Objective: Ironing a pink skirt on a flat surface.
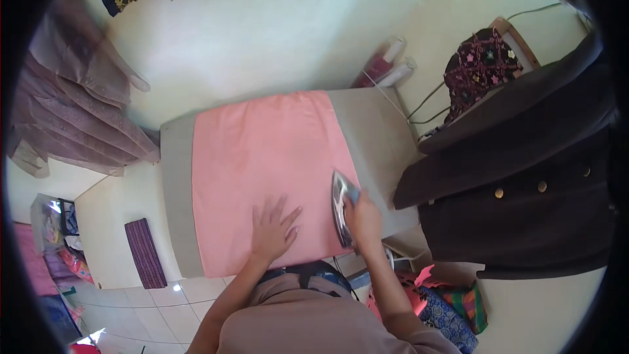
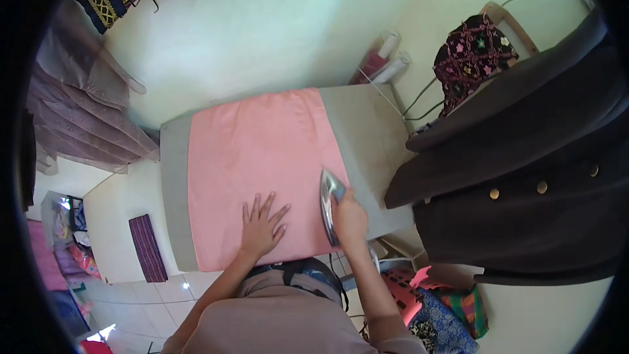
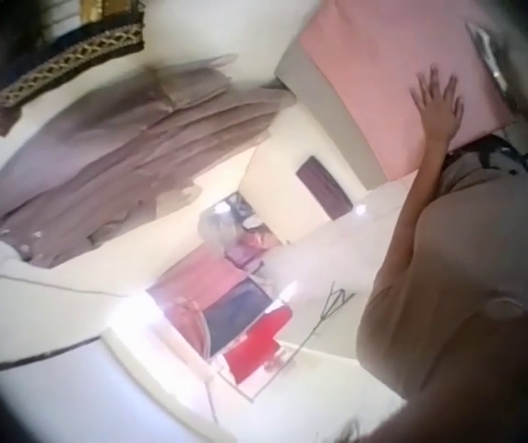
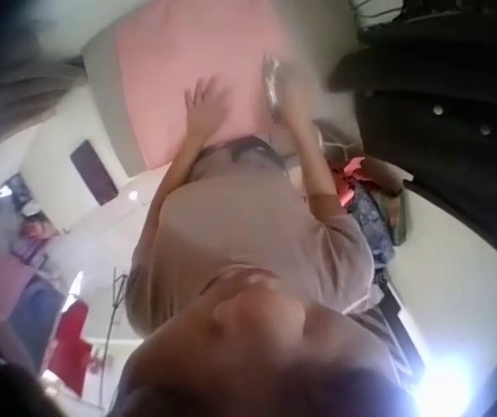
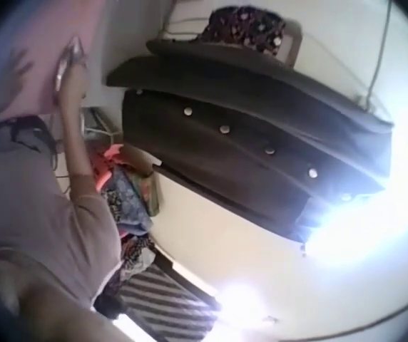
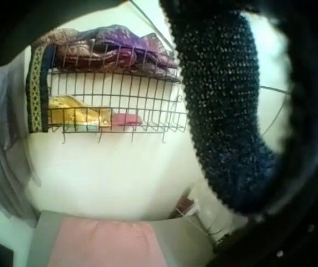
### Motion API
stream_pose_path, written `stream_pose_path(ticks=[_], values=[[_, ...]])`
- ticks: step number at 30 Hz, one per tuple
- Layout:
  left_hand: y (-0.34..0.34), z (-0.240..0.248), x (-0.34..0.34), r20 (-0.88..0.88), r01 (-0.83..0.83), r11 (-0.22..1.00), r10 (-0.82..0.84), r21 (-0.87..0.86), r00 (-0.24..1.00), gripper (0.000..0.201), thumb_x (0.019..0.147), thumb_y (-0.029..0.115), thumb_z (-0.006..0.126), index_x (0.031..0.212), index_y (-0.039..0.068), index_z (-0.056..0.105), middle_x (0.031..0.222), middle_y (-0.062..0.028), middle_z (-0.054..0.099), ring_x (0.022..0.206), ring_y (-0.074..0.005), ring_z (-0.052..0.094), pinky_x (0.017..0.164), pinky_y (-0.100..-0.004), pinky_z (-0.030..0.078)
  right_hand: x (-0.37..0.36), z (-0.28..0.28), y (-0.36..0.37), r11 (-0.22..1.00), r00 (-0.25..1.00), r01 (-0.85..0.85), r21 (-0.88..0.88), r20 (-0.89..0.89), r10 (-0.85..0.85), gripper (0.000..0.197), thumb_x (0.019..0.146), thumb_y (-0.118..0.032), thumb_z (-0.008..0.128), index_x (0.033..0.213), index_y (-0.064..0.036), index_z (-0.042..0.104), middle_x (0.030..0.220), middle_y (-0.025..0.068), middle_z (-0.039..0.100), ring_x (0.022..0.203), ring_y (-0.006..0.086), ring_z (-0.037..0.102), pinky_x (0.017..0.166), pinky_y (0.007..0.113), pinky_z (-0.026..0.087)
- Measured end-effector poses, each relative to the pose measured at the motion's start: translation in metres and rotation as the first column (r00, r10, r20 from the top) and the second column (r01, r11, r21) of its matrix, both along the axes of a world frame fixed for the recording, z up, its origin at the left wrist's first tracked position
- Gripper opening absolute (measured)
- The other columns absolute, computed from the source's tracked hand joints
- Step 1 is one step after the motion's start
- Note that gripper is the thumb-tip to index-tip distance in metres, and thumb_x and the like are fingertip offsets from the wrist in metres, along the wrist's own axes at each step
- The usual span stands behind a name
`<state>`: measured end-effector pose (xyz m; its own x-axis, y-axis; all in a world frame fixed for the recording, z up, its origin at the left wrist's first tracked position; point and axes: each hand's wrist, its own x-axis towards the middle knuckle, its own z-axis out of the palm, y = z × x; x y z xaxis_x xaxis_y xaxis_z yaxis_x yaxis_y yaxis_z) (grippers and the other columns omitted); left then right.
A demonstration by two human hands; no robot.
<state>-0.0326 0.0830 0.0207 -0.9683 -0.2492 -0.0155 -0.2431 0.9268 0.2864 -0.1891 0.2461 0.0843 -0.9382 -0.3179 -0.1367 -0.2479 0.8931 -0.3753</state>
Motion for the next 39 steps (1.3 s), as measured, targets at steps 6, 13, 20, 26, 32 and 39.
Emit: stream_pose_path(ticks=[6, 13, 20, 26, 32, 39], values=[[0.003, 0.003, -0.006, -0.011, 0.007, 1.000, -0.007, -0.002, 1.000, 0.051, 0.089, 0.043, 0.050, 0.139, 0.034, 0.043, 0.153, -0.0085, 0.025, 0.139, -0.0383, 0.020, 0.108, -0.0633, 0.013, -0.165, -0.019, -0.124, 0.996, 0.958, -0.022, -0.090, -0.287, -0.005, 0.038, 0.089, -0.034, 0.058, 0.094, 0.0034, 0.057, 0.085, 0.0254, 0.065, 0.082, 0.0418, 0.063, 0.071, 0.049, 0.050], [-0.001, 0.000, -0.004, -0.018, 0.004, 1.000, -0.004, 0.004, 1.000, 0.051, 0.089, 0.043, 0.050, 0.138, 0.036, 0.043, 0.152, -0.0059, 0.026, 0.138, -0.0371, 0.023, 0.107, -0.0633, 0.019, -0.156, -0.021, -0.124, 0.984, 0.977, -0.134, -0.115, -0.179, 0.113, 0.041, 0.086, -0.036, 0.061, 0.093, 0.0046, 0.059, 0.084, 0.0274, 0.064, 0.082, 0.0446, 0.062, 0.070, 0.050, 0.050], [-0.004, 0.000, 0.000, -0.027, -0.012, 0.999, 0.013, 0.040, 1.000, 0.053, 0.089, 0.045, 0.049, 0.140, 0.036, 0.039, 0.152, -0.0052, 0.024, 0.138, -0.0354, 0.024, 0.105, -0.0651, 0.020, -0.011, 0.008, -0.067, 0.988, 0.989, -0.150, 0.042, 0.012, 0.149, 0.040, 0.085, -0.036, 0.062, 0.091, 0.0022, 0.054, 0.078, 0.0274, 0.063, 0.076, 0.0455, 0.062, 0.065, 0.052, 0.048], [-0.003, -0.003, 0.003, -0.017, -0.009, 1.000, 0.010, 0.026, 1.000, 0.053, 0.090, 0.046, 0.047, 0.142, 0.037, 0.036, 0.154, -0.0050, 0.021, 0.138, -0.0351, 0.022, 0.104, -0.0657, 0.022, -0.054, -0.007, -0.159, 0.962, 0.960, -0.264, -0.070, -0.120, 0.254, 0.038, 0.085, -0.034, 0.062, 0.092, 0.0021, 0.051, 0.076, 0.0268, 0.063, 0.074, 0.0439, 0.063, 0.066, 0.052, 0.048], [-0.004, 0.000, -0.001, -0.037, -0.006, 1.000, 0.005, -0.010, 0.999, 0.054, 0.093, 0.043, 0.044, 0.145, 0.034, 0.031, 0.155, -0.0073, 0.020, 0.137, -0.0349, 0.025, 0.105, -0.0626, 0.023, -0.060, -0.006, -0.218, 0.920, 0.924, -0.374, -0.121, -0.135, 0.358, 0.036, 0.086, -0.032, 0.061, 0.092, 0.0020, 0.051, 0.080, 0.0261, 0.063, 0.077, 0.0428, 0.063, 0.068, 0.051, 0.049], [-0.009, -0.004, 0.020, -0.045, 0.064, 0.998, -0.064, 0.013, 0.997, 0.055, 0.091, 0.046, 0.045, 0.144, 0.035, 0.033, 0.154, -0.0084, 0.022, 0.139, -0.0383, 0.021, 0.105, -0.0659, 0.020, -0.011, -0.004, -0.151, 0.961, 0.960, -0.276, -0.017, -0.051, 0.274, 0.039, 0.087, -0.035, 0.061, 0.096, 0.0016, 0.050, 0.080, 0.0262, 0.064, 0.077, 0.0440, 0.063, 0.068, 0.053, 0.048]])
